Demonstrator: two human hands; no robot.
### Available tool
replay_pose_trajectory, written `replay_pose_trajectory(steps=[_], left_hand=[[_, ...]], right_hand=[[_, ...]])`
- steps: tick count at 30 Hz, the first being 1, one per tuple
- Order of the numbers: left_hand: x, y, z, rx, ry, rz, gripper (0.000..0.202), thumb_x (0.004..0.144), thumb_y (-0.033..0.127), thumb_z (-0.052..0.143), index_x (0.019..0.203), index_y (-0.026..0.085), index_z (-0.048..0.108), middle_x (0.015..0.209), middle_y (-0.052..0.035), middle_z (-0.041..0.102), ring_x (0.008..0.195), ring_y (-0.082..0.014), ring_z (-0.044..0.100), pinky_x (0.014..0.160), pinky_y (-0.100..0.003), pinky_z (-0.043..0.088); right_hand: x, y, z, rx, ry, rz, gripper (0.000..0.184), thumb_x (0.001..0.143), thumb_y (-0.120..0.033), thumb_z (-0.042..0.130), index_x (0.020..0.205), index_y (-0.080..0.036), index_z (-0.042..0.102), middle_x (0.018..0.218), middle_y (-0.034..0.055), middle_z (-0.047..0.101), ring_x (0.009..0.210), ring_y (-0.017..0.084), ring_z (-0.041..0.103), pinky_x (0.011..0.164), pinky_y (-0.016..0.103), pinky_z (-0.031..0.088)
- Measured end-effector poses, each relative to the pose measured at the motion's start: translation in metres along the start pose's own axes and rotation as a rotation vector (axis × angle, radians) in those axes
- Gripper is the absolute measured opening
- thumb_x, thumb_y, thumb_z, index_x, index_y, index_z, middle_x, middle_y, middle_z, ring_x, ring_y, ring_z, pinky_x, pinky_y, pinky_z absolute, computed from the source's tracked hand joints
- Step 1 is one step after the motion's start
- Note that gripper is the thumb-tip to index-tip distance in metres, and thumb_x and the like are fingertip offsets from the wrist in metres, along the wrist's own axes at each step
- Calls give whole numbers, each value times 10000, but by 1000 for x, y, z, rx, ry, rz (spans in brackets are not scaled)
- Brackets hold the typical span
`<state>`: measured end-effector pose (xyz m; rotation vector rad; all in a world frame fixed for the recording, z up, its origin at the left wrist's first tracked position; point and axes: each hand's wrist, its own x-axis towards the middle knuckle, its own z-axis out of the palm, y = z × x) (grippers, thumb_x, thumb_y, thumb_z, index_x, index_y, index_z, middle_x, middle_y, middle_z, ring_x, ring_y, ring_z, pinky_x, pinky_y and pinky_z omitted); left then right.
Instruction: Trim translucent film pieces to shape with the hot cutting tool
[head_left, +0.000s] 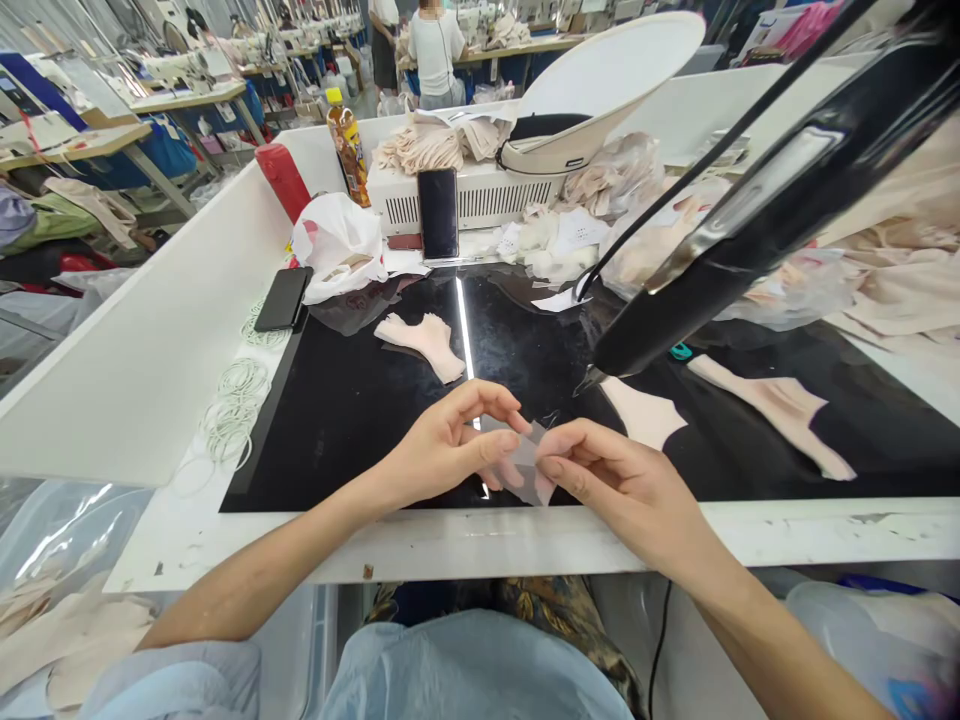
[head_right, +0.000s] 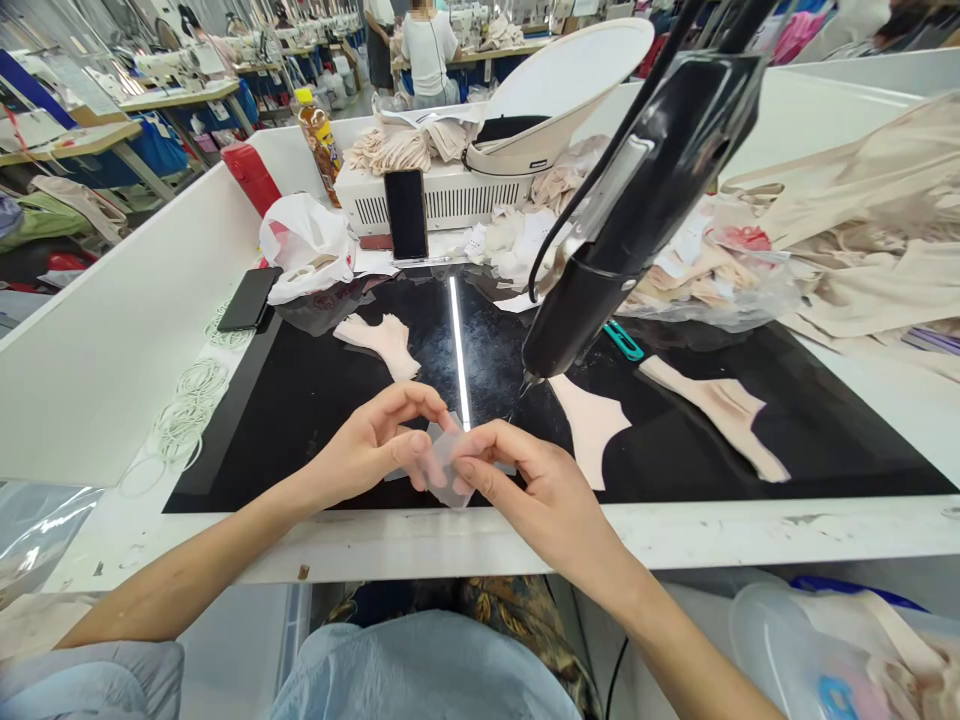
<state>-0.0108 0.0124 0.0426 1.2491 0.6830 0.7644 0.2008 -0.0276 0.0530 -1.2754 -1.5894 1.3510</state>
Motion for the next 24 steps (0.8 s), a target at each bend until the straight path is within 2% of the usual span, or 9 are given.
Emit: replay_pose_trajectory(steps=[2, 5, 7, 10, 12, 16, 21, 24], left_hand=[[0, 0, 1, 25, -19, -75, 397, 867, 452, 741, 1120, 191, 582, 1063, -69, 672, 690, -147, 724, 610, -264, 606], [-2, 1, 4, 31, -15, -172, 318, 863, 433, 747, 946, 146, 638, 820, -36, 679, 658, -129, 686, 656, -266, 602], [-2, 3, 5, 50, 43, -203, 308, 868, 431, 737, 849, 141, 633, 713, -17, 663, 601, -111, 657, 615, -236, 574], [-2, 3, 5, 109, 160, -222, 293, 871, 423, 728, 834, 151, 628, 707, -9, 676, 545, -88, 625, 560, -200, 526], [-2, 2, 4, 140, 199, -223, 273, 880, 413, 717, 835, 159, 627, 719, -3, 680, 551, -85, 615, 564, -199, 519], [-3, -4, 1, 227, 212, -194, 221, 919, 398, 667, 905, 180, 634, 764, 8, 679, 602, -93, 632, 607, -210, 517], [-3, -3, -2, 384, 282, -135, 173, 961, 361, 606, 1072, 244, 545, 782, 51, 664, 653, -112, 659, 659, -222, 494], [-5, 0, -3, 598, 286, -115, 161, 976, 321, 581, 1088, 261, 483, 733, 79, 639, 612, -110, 622, 635, -223, 437]], right_hand=[[3, 1, 0, 10, -23, 14, 264, 932, -496, 617, 881, -242, 668, 772, -5, 686, 719, 139, 637, 688, 262, 510], [6, 5, 1, 33, -18, 35, 275, 934, -516, 602, 964, -246, 637, 747, -7, 668, 706, 144, 634, 665, 266, 513], [7, 10, 2, 75, 21, 39, 314, 928, -530, 605, 1087, -261, 571, 723, -22, 652, 684, 147, 629, 665, 274, 523], [5, 18, 2, 110, 71, 32, 420, 895, -527, 656, 1191, -289, 476, 798, -20, 662, 709, 153, 634, 671, 282, 536], [5, 22, 2, 29, 87, 39, 366, 888, -516, 669, 1137, -292, 522, 830, -12, 659, 741, 157, 632, 669, 280, 528], [7, 24, 1, -300, 164, -11, 191, 950, -458, 598, 953, -281, 670, 782, -2, 655, 695, 147, 607, 660, 291, 485], [12, 28, 1, -551, 197, -221, 148, 991, -330, 555, 1032, -283, 690, 920, 10, 715, 792, 153, 648, 714, 282, 497], [13, 31, 1, -616, 187, -312, 166, 1002, -264, 536, 1083, -257, 681, 988, 24, 725, 880, 151, 680, 781, 269, 514]])
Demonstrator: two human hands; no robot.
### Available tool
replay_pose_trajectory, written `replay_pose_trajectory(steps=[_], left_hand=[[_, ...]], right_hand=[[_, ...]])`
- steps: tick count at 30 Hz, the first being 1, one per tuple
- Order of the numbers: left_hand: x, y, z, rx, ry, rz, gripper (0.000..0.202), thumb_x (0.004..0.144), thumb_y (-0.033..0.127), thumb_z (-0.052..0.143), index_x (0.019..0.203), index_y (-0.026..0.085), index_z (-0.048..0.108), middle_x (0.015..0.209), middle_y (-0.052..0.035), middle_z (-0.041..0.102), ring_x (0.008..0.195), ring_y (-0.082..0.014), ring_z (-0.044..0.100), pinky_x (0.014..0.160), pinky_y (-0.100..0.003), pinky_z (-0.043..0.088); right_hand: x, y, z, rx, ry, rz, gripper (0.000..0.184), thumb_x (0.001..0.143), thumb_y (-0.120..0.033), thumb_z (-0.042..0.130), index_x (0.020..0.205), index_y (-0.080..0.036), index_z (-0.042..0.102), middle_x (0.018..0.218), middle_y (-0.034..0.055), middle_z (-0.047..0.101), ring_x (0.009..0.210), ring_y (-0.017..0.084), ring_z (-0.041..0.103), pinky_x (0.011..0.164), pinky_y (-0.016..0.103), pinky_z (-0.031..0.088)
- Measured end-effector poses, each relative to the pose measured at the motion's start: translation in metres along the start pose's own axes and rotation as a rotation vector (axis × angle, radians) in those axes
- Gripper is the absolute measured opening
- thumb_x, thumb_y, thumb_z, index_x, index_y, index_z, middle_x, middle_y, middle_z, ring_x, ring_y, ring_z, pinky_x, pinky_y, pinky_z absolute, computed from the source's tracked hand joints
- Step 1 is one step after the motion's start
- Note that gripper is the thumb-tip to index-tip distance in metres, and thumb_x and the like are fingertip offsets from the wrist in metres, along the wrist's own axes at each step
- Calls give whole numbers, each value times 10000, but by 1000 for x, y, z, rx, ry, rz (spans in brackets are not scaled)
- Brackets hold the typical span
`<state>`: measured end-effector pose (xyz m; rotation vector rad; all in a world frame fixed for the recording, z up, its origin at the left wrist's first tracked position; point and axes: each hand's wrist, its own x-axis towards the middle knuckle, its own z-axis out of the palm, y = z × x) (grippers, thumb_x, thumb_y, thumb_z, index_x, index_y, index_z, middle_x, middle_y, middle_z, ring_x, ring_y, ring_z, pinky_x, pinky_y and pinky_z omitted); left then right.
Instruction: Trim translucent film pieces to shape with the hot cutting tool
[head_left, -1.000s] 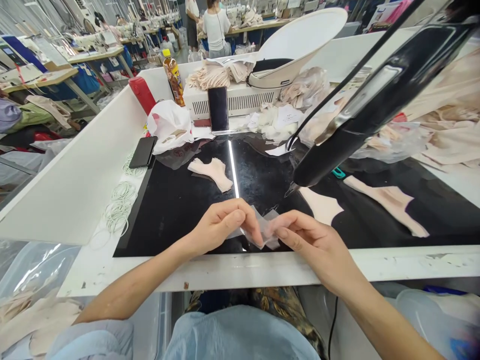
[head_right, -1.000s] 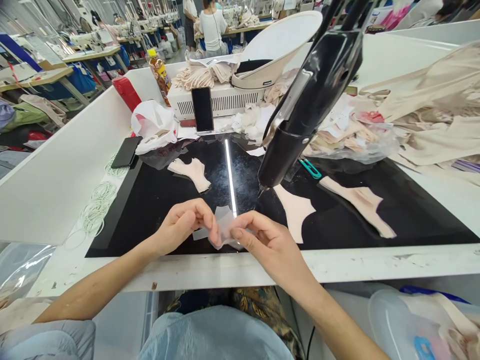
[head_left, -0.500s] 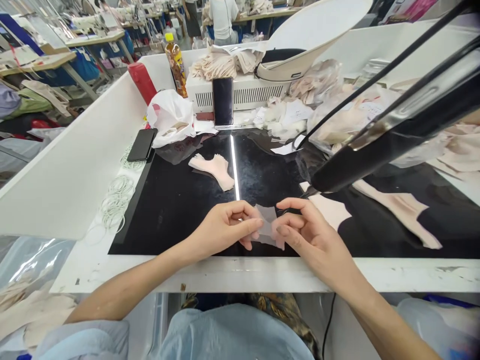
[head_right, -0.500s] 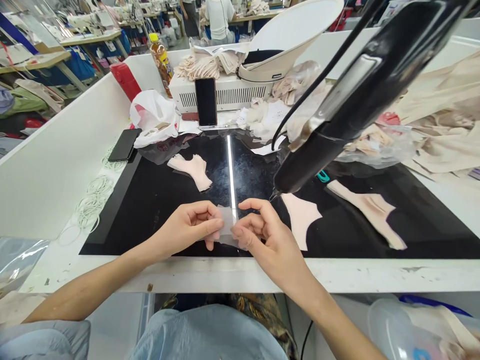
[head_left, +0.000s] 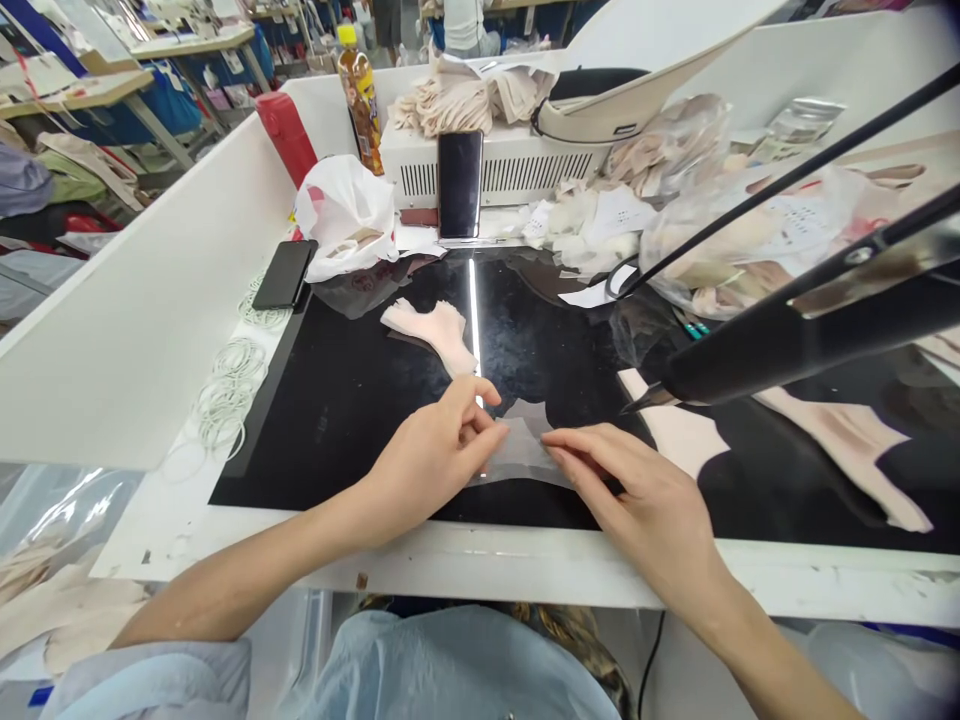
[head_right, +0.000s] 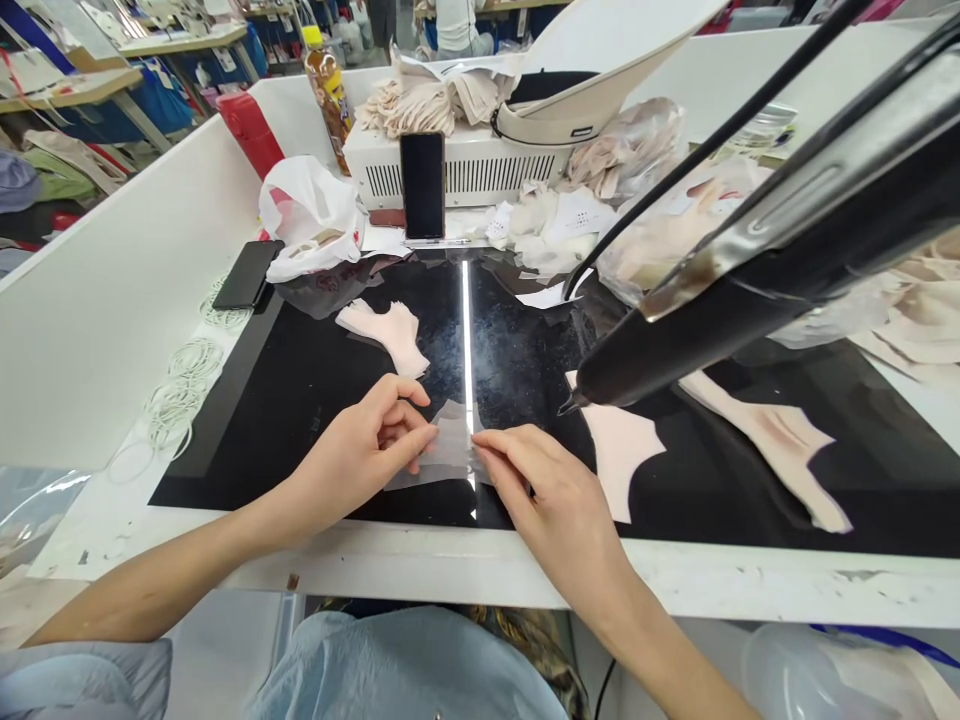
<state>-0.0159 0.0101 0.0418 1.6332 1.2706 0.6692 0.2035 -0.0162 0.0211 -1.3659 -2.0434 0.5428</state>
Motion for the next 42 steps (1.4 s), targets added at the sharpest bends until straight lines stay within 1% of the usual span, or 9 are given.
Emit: replay_pose_trajectory(steps=[3, 6, 8, 11, 15, 31, 37, 42], left_hand=[[-2, -1, 0, 288, 21, 88, 98, 996, 315, 552, 998, 246, 481, 715, 77, 615, 561, -103, 542, 578, -230, 346], [-4, -2, 2, 564, 22, 155, 165, 1021, 316, 505, 885, 223, 492, 733, 56, 598, 546, -106, 485, 538, -255, 263], [-5, -1, 3, 696, 2, 155, 184, 1027, 295, 486, 861, 216, 497, 743, 51, 593, 555, -112, 480, 534, -267, 237], [-5, 0, 4, 802, -42, 136, 171, 1032, 288, 480, 879, 215, 509, 799, 49, 618, 607, -125, 527, 539, -277, 233], [-4, -2, 6, 854, -84, 135, 166, 1037, 299, 473, 897, 220, 513, 847, 50, 637, 658, -140, 579, 542, -291, 244], [-2, -8, 7, 846, -88, 163, 169, 1032, 298, 498, 885, 217, 518, 825, 54, 642, 661, -141, 589, 555, -292, 274], [-2, -6, 7, 865, -97, 154, 182, 1039, 304, 484, 887, 212, 522, 831, 45, 646, 665, -140, 590, 552, -289, 270], [-1, -4, 7, 910, -113, 114, 191, 1044, 326, 476, 899, 213, 531, 845, 38, 647, 669, -146, 599, 538, -292, 260]], right_hand=[[-1, 2, 2, -43, 2, -60, 187, 1005, -226, 527, 1119, -229, 675, 1006, 36, 723, 894, 145, 689, 794, 262, 526], [-2, 3, 4, -110, 4, -106, 191, 1005, -222, 529, 1130, -216, 674, 998, 41, 720, 898, 153, 680, 790, 276, 536], [-3, 5, 6, -163, 12, -145, 188, 1005, -219, 533, 1122, -209, 679, 978, 37, 720, 891, 158, 670, 788, 286, 538], [-4, 6, 10, -232, 16, -182, 183, 999, -204, 545, 1116, -190, 685, 954, 33, 720, 862, 159, 646, 766, 293, 527], [-5, 8, 14, -279, -8, -186, 162, 988, -207, 571, 1091, -185, 693, 925, 22, 717, 796, 155, 602, 733, 306, 496], [-5, 10, 19, -321, 6, -220, 153, 983, -202, 577, 1061, -169, 704, 878, 16, 702, 756, 153, 559, 709, 306, 464], [-6, 10, 19, -330, 12, -212, 150, 980, -201, 583, 1060, -168, 706, 879, 21, 699, 762, 155, 560, 695, 300, 461], [-6, 10, 20, -356, 9, -216, 148, 981, -210, 581, 1052, -168, 704, 853, 22, 684, 741, 157, 543, 678, 304, 443]])
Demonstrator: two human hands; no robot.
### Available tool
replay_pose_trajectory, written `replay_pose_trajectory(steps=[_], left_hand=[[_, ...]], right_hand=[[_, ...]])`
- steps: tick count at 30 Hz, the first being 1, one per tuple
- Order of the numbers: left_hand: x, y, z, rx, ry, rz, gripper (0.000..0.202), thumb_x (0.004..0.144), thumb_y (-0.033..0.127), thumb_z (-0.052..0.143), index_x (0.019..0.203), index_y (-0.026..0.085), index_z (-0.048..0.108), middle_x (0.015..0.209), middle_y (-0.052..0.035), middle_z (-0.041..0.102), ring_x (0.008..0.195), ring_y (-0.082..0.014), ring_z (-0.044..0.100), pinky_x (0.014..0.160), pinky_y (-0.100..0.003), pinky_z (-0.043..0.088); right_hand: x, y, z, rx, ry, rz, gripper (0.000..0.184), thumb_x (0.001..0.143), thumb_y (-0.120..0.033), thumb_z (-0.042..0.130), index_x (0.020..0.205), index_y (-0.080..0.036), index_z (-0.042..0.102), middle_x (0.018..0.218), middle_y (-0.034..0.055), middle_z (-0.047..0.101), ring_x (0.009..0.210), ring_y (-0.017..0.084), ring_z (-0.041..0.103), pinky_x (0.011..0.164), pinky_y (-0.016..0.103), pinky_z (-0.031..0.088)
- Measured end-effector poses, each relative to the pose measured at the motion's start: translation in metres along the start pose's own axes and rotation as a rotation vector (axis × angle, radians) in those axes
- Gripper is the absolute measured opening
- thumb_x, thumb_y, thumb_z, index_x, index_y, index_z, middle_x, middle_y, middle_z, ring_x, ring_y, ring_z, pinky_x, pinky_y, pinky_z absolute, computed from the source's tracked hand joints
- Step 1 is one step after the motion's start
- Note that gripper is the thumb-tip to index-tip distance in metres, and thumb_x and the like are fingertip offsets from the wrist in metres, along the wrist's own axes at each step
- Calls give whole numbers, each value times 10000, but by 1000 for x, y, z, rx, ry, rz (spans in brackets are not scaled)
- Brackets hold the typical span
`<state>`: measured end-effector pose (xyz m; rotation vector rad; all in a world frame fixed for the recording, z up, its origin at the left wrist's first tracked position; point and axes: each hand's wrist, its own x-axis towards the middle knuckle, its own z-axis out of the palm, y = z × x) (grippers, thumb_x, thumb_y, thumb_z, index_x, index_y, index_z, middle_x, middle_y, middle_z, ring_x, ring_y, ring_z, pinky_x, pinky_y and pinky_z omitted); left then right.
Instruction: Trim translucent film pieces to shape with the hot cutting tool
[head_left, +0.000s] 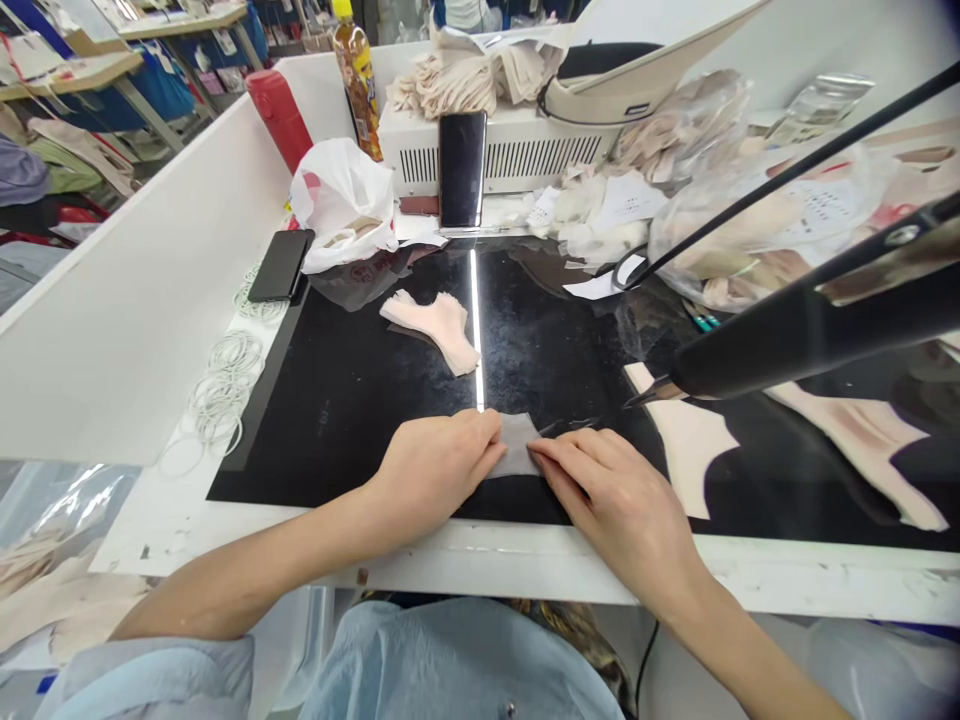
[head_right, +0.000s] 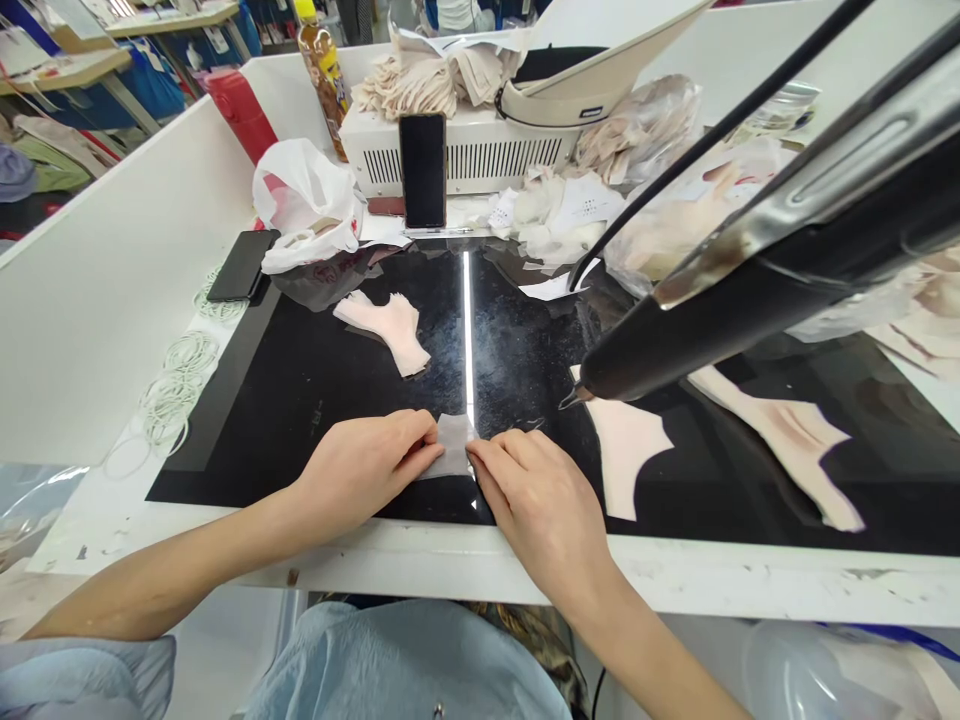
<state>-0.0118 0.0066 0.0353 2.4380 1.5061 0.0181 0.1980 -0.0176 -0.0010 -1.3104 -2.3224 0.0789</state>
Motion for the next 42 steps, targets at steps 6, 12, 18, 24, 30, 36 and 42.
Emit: replay_pose_trajectory(steps=[6, 12, 18, 24, 30, 36, 42], left_hand=[[-3, -1, 3, 177, 137, 50, 218, 1039, 335, 489, 866, 209, 527, 775, 20, 595, 624, -159, 560, 510, -314, 262], [-8, 1, 7, 296, 303, 304, 170, 1021, 202, 481, 862, 192, 540, 839, -24, 587, 783, -199, 572, 680, -343, 438], [-3, 8, 22, 121, 381, 493, 220, 1071, 240, 408, 1042, 140, 602, 1115, -76, 687, 1070, -191, 644, 941, -340, 528], [-1, 7, 31, 139, 414, 488, 292, 1072, 312, 429, 1142, 95, 611, 1239, -113, 692, 1168, -225, 651, 981, -353, 549], [-1, 6, 32, 176, 419, 481, 356, 1070, 358, 432, 1182, 72, 612, 1278, -134, 686, 1187, -245, 652, 968, -359, 551], [-2, 6, 33, 199, 443, 482, 375, 1067, 378, 437, 1178, 68, 617, 1293, -140, 684, 1197, -244, 650, 980, -355, 542], [-3, 7, 33, 193, 464, 490, 367, 1068, 388, 432, 1150, 85, 622, 1267, -123, 699, 1171, -238, 659, 953, -351, 544]], right_hand=[[1, 0, 2, -30, 6, -5, 144, 983, -216, 578, 1041, -173, 702, 844, 25, 679, 743, 165, 543, 667, 310, 422], [1, -1, 1, -38, 17, -17, 151, 986, -217, 570, 1042, -165, 701, 835, 30, 675, 735, 169, 544, 659, 316, 419], [0, 0, 0, -42, 3, -17, 171, 995, -208, 546, 1062, -167, 698, 841, 42, 682, 741, 178, 551, 673, 328, 431], [0, 0, 1, -36, 23, -9, 166, 992, -194, 547, 1065, -182, 696, 843, 33, 688, 745, 176, 549, 678, 320, 435], [0, -1, 2, -44, 39, -28, 144, 976, -173, 570, 1045, -163, 696, 854, 33, 688, 755, 175, 559, 698, 319, 444], [0, -1, 3, -50, 42, -32, 160, 975, -168, 570, 1066, -144, 699, 858, 39, 698, 756, 175, 571, 716, 323, 453], [1, -1, 3, -49, 50, -44, 199, 986, -172, 549, 1113, -140, 699, 882, 46, 711, 763, 173, 576, 715, 321, 476]])
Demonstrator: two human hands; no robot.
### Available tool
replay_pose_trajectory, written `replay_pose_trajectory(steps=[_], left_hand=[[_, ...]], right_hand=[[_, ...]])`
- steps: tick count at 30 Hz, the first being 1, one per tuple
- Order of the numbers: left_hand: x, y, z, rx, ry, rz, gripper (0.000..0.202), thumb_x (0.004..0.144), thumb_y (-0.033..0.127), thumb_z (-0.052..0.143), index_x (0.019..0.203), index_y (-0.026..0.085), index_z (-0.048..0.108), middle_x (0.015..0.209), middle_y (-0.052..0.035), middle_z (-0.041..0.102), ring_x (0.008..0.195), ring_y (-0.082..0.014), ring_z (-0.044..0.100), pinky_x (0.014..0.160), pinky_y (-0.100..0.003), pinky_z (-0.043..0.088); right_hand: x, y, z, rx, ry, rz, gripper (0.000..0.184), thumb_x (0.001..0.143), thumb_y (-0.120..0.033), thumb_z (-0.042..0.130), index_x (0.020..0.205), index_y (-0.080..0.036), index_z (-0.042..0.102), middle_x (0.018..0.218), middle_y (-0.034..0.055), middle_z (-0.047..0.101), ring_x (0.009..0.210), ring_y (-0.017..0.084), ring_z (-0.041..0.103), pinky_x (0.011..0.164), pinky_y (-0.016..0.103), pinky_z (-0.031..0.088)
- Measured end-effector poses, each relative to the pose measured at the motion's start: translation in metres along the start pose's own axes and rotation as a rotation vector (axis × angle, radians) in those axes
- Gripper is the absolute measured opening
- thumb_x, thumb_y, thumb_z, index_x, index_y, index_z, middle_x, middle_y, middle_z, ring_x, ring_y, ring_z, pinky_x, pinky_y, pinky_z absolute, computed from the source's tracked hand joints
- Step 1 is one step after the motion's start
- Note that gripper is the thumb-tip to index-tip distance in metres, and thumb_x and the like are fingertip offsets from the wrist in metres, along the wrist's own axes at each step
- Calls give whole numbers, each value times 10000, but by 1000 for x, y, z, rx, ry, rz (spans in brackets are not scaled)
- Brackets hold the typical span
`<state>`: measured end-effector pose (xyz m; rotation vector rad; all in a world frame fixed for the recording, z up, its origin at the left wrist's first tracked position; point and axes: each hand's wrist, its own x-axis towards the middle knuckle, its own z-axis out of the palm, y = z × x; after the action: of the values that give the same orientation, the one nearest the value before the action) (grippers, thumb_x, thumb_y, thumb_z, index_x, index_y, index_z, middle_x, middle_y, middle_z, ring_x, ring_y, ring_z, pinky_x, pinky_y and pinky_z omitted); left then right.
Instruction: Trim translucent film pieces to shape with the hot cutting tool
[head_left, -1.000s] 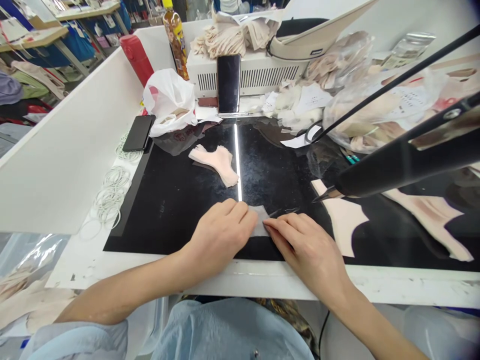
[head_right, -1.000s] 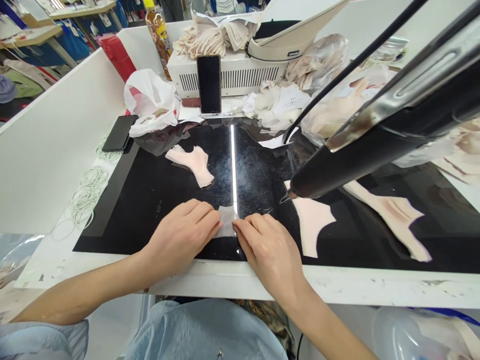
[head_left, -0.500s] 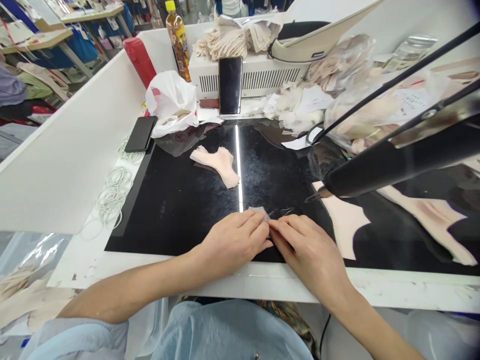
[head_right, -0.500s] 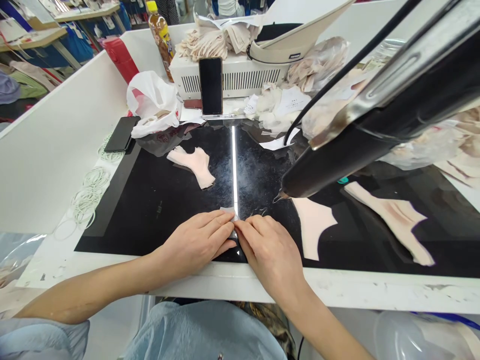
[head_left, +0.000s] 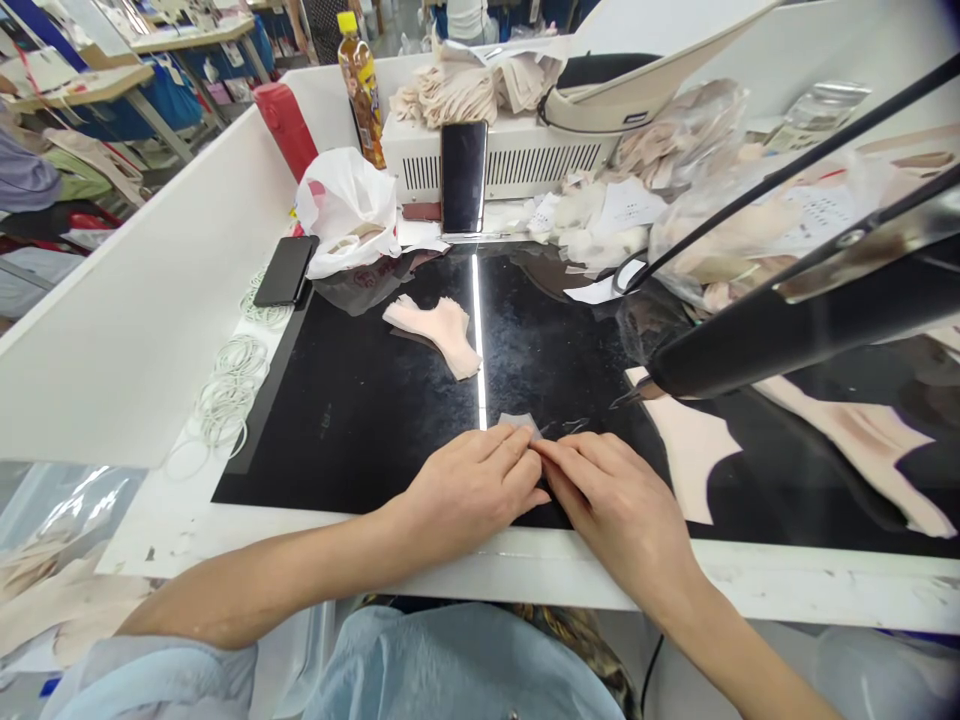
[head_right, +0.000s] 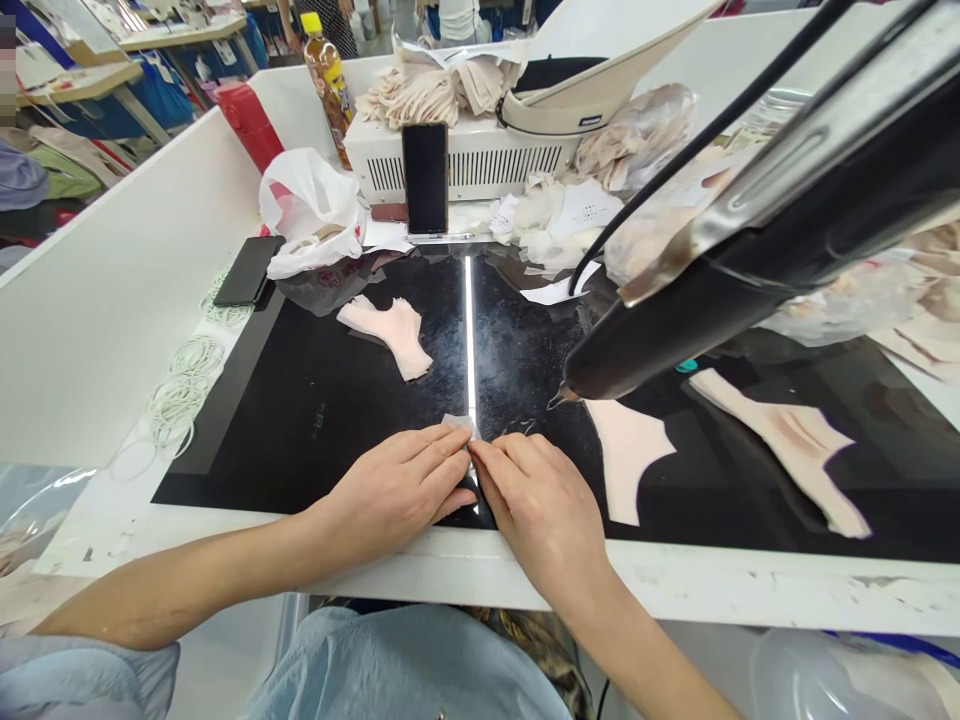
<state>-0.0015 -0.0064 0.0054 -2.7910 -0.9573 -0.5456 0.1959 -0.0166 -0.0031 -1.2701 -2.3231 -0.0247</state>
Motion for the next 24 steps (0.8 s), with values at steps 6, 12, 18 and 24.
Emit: replay_pose_trajectory(steps=[6, 12, 18, 24], left_hand=[[0, -1, 0, -12, -22, -15, 368, 1075, 381, 414, 1165, 87, 616, 1300, -129, 682, 1212, -238, 638, 976, -351, 528], [-1, -2, 0, 1, -25, -16, 381, 1074, 385, 415, 1181, 80, 616, 1320, -131, 676, 1231, -236, 628, 991, -346, 520], [-1, -2, 3, -7, -39, -18, 373, 1071, 387, 423, 1180, 84, 611, 1333, -145, 663, 1244, -238, 623, 996, -352, 518], [-1, -2, 4, -1, -43, -18, 372, 1069, 383, 433, 1198, 82, 610, 1333, -134, 665, 1225, -240, 630, 985, -349, 521]], right_hand=[[-1, 1, 1, 2, 3, 2, 204, 975, -160, 568, 1121, -133, 707, 885, 52, 707, 773, 176, 572, 692, 319, 470], [-1, 1, 1, 6, -16, 6, 210, 974, -162, 571, 1131, -140, 709, 888, 49, 703, 766, 175, 551, 691, 321, 463], [-1, 2, 0, 5, -21, 14, 221, 984, -175, 559, 1147, -152, 705, 894, 49, 705, 761, 171, 545, 683, 312, 465], [-1, 3, 1, 8, -23, 11, 222, 975, -166, 568, 1146, -147, 708, 891, 47, 704, 758, 171, 545, 677, 311, 469]])
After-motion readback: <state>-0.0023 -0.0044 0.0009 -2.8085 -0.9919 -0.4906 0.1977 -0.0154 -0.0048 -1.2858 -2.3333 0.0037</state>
